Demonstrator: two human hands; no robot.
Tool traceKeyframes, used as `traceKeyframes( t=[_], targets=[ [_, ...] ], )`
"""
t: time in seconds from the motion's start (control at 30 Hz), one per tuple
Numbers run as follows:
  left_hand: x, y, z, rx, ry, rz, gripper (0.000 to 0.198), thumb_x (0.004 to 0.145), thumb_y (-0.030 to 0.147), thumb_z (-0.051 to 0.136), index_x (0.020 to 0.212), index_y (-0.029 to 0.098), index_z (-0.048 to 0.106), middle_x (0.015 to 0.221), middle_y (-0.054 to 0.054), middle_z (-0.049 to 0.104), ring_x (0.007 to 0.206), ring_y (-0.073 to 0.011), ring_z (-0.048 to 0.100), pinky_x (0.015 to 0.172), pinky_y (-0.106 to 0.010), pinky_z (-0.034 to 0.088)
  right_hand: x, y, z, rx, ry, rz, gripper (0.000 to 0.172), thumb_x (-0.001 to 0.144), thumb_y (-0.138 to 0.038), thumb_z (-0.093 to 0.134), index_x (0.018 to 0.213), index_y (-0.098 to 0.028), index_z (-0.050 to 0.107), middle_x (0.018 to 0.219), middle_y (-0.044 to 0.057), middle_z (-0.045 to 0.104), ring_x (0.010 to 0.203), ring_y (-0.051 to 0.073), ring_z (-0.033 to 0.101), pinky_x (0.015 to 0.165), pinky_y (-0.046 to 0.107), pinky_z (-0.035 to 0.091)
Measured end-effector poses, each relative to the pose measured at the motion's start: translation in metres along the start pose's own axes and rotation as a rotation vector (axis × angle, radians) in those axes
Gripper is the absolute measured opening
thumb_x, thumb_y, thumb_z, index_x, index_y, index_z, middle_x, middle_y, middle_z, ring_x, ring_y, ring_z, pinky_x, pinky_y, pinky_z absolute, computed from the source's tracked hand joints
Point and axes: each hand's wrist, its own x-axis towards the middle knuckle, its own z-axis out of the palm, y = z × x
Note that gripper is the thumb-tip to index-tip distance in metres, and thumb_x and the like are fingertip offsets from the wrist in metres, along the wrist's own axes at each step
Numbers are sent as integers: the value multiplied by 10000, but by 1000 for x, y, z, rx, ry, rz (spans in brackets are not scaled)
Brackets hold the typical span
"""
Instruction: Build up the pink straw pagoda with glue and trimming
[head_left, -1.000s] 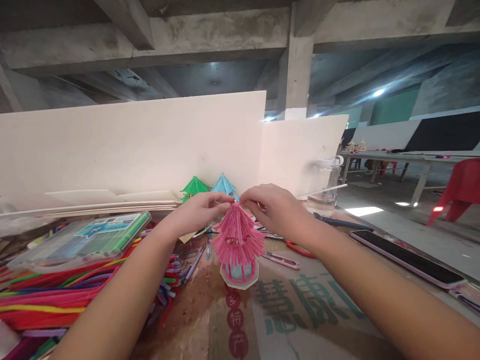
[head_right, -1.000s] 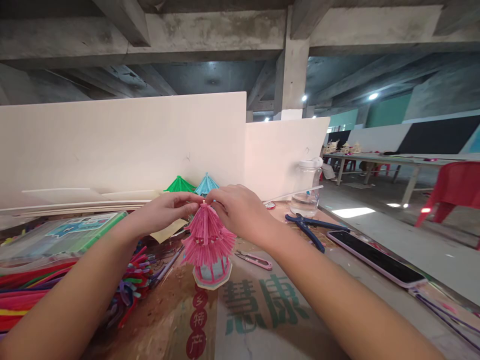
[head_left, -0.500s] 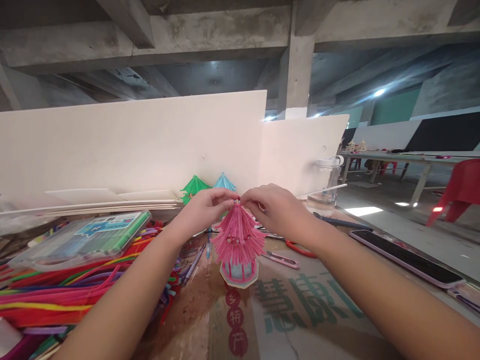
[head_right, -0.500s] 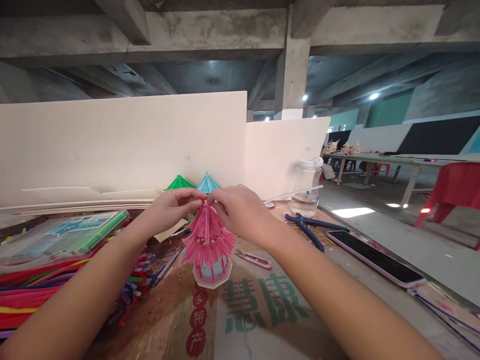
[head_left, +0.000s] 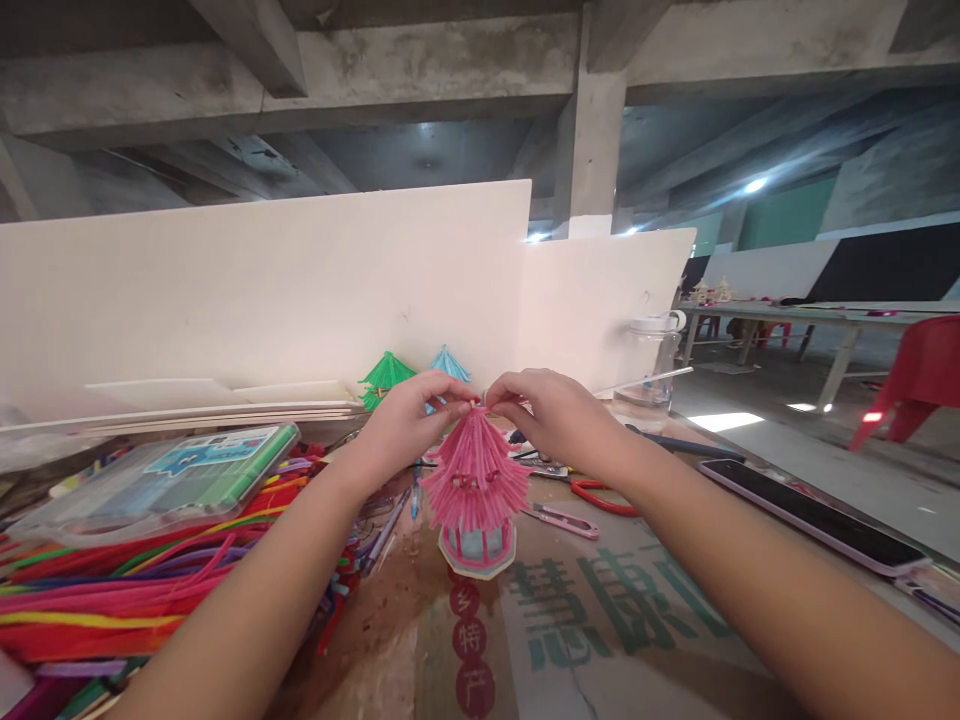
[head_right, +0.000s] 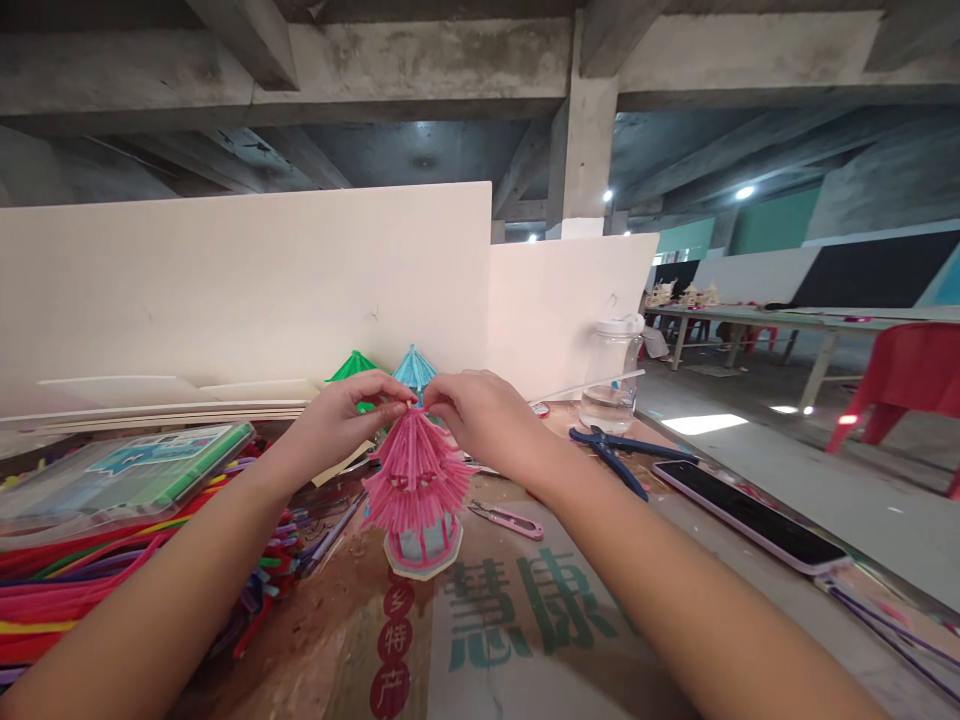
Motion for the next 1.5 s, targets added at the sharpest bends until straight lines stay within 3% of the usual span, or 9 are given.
traceKeyframes(
  t=[0.13, 0.33, 0.5, 0.7, 0.87, 1.0, 1.2, 1.37, 1.5],
  targets=[
    [0, 0, 0, -6, -1, 19, 142, 814, 257, 570, 866, 187, 681, 888, -26, 687, 829, -155, 607, 786, -273, 467, 1, 7, 8, -23, 128, -75, 124, 819, -100, 576, 806, -183, 666, 803, 50, 644, 812, 186, 529, 728, 289, 385],
    [-1, 1, 2, -49, -2, 30, 125, 807, 241, 575, 858, 187, 675, 871, -23, 681, 821, -151, 607, 774, -269, 467, 2, 7, 21, 219, 159, 107, 91, 807, -125, 590, 825, -192, 649, 796, 21, 679, 775, 162, 600, 705, 282, 419],
    [1, 1, 1, -53, 17, 63, 109, 792, 238, 597, 830, 179, 681, 852, -28, 673, 801, -147, 602, 770, -272, 467, 4, 8, 26, 516, 102, 192, 78, 791, -147, 574, 818, -193, 632, 807, -3, 702, 780, 140, 632, 731, 279, 459],
    [1, 1, -3, -57, -4, 114, 186, 823, 199, 529, 853, 214, 711, 905, -29, 675, 849, -149, 604, 802, -283, 468, 6, 8, 22, 677, 33, 249, 88, 780, -196, 561, 821, -180, 637, 792, 1, 694, 764, 134, 631, 722, 281, 475],
    [0, -1, -6, -99, -41, -7, 258, 832, 350, 551, 980, 182, 680, 980, -57, 676, 917, -187, 607, 804, -304, 470, 6, 7, 22, 823, -21, 278, 81, 796, -194, 530, 824, -185, 606, 802, 11, 690, 823, 143, 649, 747, 284, 482],
    [1, -7, -13, -191, -63, -160, 391, 807, 477, 542, 994, 150, 645, 945, -72, 685, 853, -202, 627, 755, -323, 488, 5, 11, 22, 816, -41, 280, 108, 822, -242, 519, 918, -205, 553, 814, 5, 681, 793, 141, 641, 713, 284, 479],
    [-1, -3, -24, -192, -207, -265, 378, 731, 494, 637, 913, 165, 671, 892, -47, 713, 829, -199, 651, 741, -303, 509, 4, 16, 13, 635, -167, 258, 252, 788, -433, 594, 828, -185, 589, 748, 1, 630, 704, 142, 585, 642, 279, 447],
    [-3, 3, -24, -196, -225, -203, 347, 790, 463, 593, 968, 172, 660, 939, -53, 710, 857, -192, 659, 772, -312, 526, 2, 4, 8, 683, -114, 245, 147, 794, -326, 602, 841, -189, 580, 735, -18, 628, 690, 127, 590, 630, 263, 459],
    [-4, 9, -23, -144, -222, -189, 298, 792, 419, 609, 960, 177, 653, 821, -35, 713, 759, -171, 661, 673, -276, 526, 2, -4, 11, 718, -62, 232, 133, 818, -214, 551, 923, -186, 628, 863, 21, 689, 784, 143, 635, 703, 286, 492]
  ],
)
